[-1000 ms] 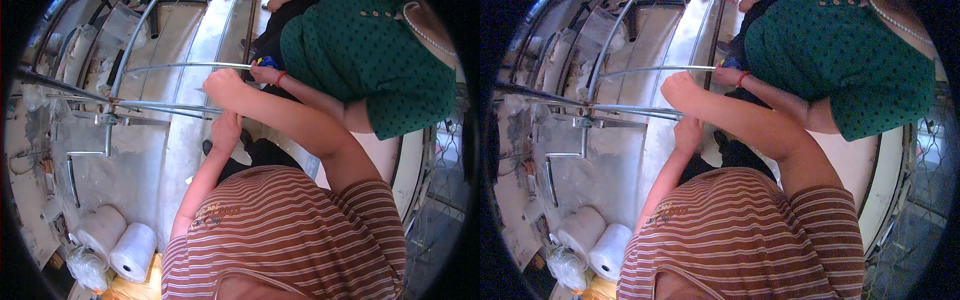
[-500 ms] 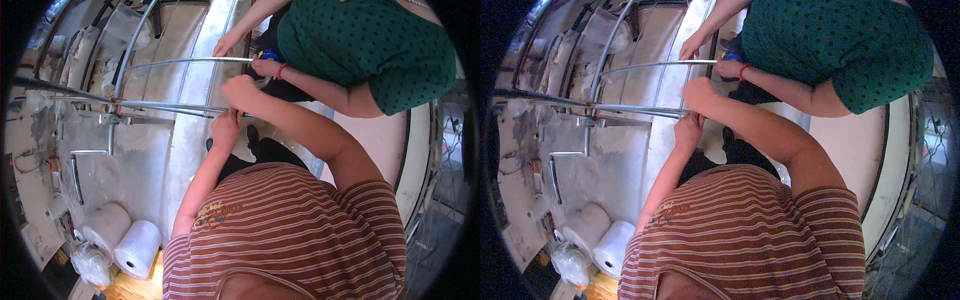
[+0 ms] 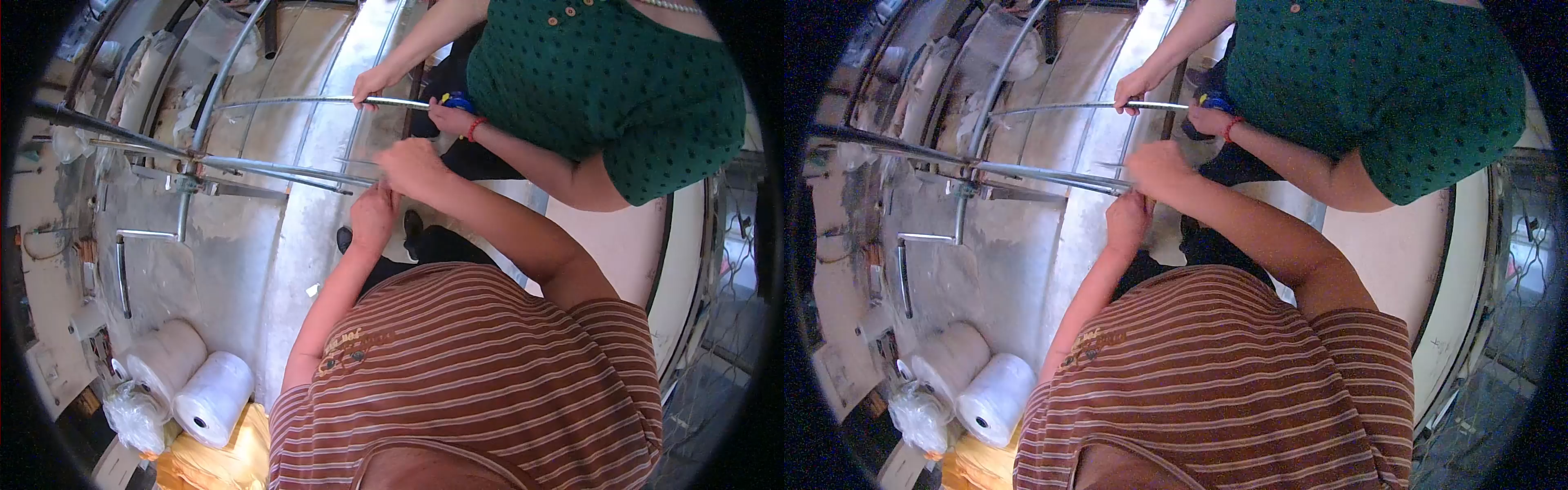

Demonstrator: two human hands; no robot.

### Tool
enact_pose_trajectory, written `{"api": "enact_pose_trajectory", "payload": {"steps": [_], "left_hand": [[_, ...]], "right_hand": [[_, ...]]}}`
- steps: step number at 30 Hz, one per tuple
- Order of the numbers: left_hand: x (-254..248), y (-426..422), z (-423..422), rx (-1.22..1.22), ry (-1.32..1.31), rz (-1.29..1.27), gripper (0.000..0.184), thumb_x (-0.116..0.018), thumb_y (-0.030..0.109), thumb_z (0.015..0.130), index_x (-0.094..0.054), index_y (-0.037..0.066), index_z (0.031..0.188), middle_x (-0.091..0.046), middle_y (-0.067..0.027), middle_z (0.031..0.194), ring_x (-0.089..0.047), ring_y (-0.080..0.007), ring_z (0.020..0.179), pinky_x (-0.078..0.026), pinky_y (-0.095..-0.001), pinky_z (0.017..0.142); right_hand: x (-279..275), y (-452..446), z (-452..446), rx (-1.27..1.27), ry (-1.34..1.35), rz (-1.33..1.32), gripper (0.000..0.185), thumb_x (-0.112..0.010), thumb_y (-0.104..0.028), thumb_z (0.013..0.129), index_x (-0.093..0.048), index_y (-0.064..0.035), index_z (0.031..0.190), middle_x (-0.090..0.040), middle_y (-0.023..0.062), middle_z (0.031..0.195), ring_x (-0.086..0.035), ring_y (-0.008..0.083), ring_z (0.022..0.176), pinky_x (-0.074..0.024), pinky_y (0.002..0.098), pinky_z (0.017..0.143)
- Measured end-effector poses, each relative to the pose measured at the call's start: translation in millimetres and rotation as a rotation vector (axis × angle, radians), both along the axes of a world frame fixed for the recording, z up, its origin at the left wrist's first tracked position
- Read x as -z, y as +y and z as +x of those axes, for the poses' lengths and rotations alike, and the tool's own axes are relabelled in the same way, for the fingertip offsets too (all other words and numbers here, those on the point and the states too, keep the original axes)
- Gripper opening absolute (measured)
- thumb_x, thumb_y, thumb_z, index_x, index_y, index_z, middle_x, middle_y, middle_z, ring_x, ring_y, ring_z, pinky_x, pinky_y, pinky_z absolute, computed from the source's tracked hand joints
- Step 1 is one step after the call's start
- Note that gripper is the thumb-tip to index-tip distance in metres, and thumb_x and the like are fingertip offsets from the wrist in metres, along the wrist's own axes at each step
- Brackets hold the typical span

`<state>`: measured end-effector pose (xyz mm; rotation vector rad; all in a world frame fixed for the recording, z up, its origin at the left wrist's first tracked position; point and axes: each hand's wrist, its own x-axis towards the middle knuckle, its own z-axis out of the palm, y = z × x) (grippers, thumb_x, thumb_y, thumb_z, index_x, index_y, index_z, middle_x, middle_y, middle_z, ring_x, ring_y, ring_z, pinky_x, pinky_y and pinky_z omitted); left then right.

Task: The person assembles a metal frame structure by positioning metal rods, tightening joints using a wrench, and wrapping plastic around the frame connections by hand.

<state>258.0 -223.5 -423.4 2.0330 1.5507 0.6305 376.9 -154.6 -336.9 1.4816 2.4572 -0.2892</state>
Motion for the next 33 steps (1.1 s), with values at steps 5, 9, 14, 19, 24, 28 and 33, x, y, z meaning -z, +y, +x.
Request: {"api": "enact_pose_trajectory", "payload": {"steps": [5, 9, 14, 19, 24, 28, 33], "left_hand": [[-7.9, -4.9, 5.6, -0.004, -0.048, -0.04, 0.021, -0.059, 0.024, 0.09, -0.054, 0.004, 0.096, -0.064, -0.0174, 0.084, -0.063, -0.038, 0.078, -0.049, -0.0478, 0.065], [-4.4, -4.6, 2.2, 0.025, -0.097, -0.091, 0.022, -0.06, 0.023, 0.089, -0.054, 0.003, 0.097, -0.063, -0.0184, 0.085, -0.062, -0.0399, 0.08, -0.048, -0.0492, 0.066], [-5.5, 5.9, -15.7, 0.134, -0.103, -0.137, 0.026, -0.068, 0.021, 0.082, -0.058, 0.006, 0.1, -0.064, -0.0152, 0.093, -0.062, -0.0364, 0.086, -0.047, -0.0455, 0.073], [5.0, 20.8, -27.4, 0.162, -0.059, 0.223, 0.037, -0.076, 0.019, 0.073, -0.062, 0.009, 0.106, -0.063, -0.0071, 0.107, -0.057, -0.0267, 0.1, -0.043, -0.041, 0.087], [26.7, 40.0, -27.2, 0.399, -0.076, 0.12, 0.039, -0.075, 0.02, 0.073, -0.063, 0.012, 0.11, -0.064, -0.004, 0.106, -0.055, -0.0253, 0.104, -0.037, -0.0421, 0.091], [35.0, 44.2, -27.6, 0.396, -0.111, -0.055, 0.035, -0.075, 0.025, 0.074, -0.066, 0.013, 0.106, -0.066, -0.0039, 0.098, -0.056, -0.0256, 0.1, -0.036, -0.0408, 0.09], [36.7, 47.4, -28.7, 0.395, -0.205, -0.12, 0.033, -0.076, 0.031, 0.073, -0.07, 0.014, 0.101, -0.066, -0.0032, 0.095, -0.056, -0.025, 0.096, -0.035, -0.0393, 0.089]], "right_hand": [[4.5, -3.4, 1.8, -0.02, -0.099, -0.048, 0.017, -0.073, -0.018, 0.068, -0.072, -0.005, 0.079, -0.07, 0.0151, 0.079, -0.07, 0.0295, 0.078, -0.0547, 0.0388, 0.064], [2.6, -6.4, 1.6, 0.012, -0.061, -0.048, 0.016, -0.071, -0.017, 0.071, -0.072, -0.0061, 0.082, -0.07, 0.0157, 0.081, -0.07, 0.0309, 0.079, -0.0544, 0.0403, 0.066], [-6.9, -34.0, 34.1, 0.162, 0.078, -0.053, 0.017, -0.062, -0.015, 0.079, -0.071, -0.0082, 0.093, -0.07, 0.0154, 0.084, -0.069, 0.0325, 0.081, -0.0541, 0.0441, 0.068], [-3.3, -73.9, 62.3, 0.3, 0.296, 0.028, 0.02, -0.059, -0.012, 0.08, -0.066, -0.0102, 0.099, -0.068, 0.0176, 0.082, -0.068, 0.0354, 0.08, -0.0524, 0.0484, 0.068], [-22.6, -58.9, 47.0, 0.251, 0.255, 0.041, 0.026, -0.06, -0.012, 0.081, -0.063, -0.011, 0.106, -0.068, 0.0163, 0.081, -0.068, 0.0357, 0.078, -0.0529, 0.0483, 0.067], [-42.0, -48.4, 22.1, 0.214, 0.447, 0.172, 0.033, -0.064, -0.015, 0.079, -0.06, -0.0116, 0.111, -0.068, 0.0155, 0.081, -0.068, 0.036, 0.078, -0.0526, 0.0482, 0.067], [-16.7, -46.8, 25.8, 0.181, 0.306, 0.082, 0.029, -0.065, -0.019, 0.078, -0.063, -0.0127, 0.107, -0.068, 0.0147, 0.081, -0.068, 0.0367, 0.079, -0.0518, 0.0494, 0.068]]}}
